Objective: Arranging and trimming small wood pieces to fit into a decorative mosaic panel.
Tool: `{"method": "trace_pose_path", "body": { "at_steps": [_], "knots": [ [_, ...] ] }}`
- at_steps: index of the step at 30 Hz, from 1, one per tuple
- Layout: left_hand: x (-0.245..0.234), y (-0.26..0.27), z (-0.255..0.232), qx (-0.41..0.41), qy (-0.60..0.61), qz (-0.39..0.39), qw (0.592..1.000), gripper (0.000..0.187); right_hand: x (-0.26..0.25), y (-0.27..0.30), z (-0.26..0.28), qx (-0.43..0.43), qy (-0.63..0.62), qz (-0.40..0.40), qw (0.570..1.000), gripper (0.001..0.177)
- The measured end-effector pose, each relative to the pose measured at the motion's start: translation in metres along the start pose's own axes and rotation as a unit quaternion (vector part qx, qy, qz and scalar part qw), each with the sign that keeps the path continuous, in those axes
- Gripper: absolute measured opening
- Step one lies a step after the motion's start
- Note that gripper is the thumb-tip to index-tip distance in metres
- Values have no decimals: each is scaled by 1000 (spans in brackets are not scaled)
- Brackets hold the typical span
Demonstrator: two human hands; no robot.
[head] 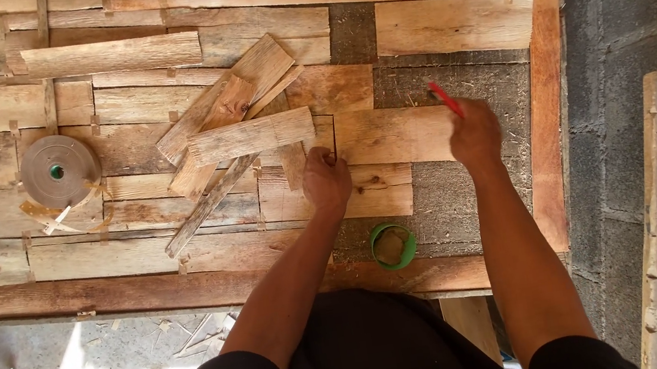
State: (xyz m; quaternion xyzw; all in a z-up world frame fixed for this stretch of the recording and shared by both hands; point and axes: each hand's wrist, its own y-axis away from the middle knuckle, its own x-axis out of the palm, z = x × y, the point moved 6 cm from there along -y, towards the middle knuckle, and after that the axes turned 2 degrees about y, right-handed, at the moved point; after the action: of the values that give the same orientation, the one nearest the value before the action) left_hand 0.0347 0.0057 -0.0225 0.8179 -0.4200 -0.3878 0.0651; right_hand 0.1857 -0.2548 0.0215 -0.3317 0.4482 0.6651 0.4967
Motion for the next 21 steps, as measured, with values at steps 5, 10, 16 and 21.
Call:
{"method": "trace_pose_path", "body": {
  "at_steps": [5,10,16,21],
  "knots": [
    [19,-6,25,25,5,12,1000,28,9,2,-70,127,-7,-52,991,18],
    [28,-8,25,37,12,35,999,30,13,7,-92,58,-43,-79,994,19],
    [10,-5,0,-26,120,47,991,33,-7,46,-110,114,-267,-71,954,20],
    [16,-5,-48,51,230,94,967,37,16,110,-168,204,-501,-136,830,25]
  ]
}}
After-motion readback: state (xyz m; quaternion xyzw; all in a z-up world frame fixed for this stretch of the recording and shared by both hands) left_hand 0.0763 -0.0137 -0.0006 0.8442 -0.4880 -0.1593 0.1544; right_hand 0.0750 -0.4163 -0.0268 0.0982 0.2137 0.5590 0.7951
